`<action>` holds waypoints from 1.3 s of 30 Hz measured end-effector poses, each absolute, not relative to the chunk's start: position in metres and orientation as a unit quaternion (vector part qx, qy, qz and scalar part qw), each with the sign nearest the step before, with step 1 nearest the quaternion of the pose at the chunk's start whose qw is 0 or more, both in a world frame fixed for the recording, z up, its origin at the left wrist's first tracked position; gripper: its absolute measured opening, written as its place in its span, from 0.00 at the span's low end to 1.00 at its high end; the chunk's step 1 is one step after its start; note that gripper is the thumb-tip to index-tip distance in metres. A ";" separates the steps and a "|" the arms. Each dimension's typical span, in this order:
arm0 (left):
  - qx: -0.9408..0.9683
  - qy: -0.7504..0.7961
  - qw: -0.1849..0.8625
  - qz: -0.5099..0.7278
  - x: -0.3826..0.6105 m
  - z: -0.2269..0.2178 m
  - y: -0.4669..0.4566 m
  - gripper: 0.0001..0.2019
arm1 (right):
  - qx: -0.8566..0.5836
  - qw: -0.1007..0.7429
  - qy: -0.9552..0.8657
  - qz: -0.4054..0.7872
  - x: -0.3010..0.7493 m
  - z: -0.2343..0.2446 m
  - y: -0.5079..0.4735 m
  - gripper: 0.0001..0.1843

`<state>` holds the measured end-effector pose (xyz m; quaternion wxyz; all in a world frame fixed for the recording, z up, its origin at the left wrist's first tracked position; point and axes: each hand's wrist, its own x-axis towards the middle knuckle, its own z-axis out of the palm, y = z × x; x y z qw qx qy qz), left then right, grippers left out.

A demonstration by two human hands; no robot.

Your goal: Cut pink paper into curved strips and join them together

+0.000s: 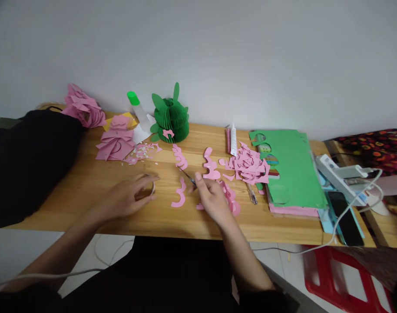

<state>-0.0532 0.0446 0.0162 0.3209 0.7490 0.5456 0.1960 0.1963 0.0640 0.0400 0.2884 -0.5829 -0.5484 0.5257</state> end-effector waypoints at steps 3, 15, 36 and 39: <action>0.670 0.504 0.457 0.297 -0.039 0.028 0.044 0.16 | -0.568 0.323 -0.425 0.626 0.174 0.029 0.058 0.31; 0.544 0.487 0.552 0.403 -0.012 0.031 0.042 0.12 | -0.528 0.414 -0.383 0.634 0.159 0.032 0.053 0.16; 0.530 0.513 0.525 0.424 0.002 0.043 0.058 0.05 | -0.553 0.403 -0.474 0.555 0.177 0.035 0.047 0.26; 0.450 0.518 0.543 0.484 0.004 0.038 0.061 0.05 | -0.546 0.400 -0.447 0.585 0.178 0.026 0.039 0.35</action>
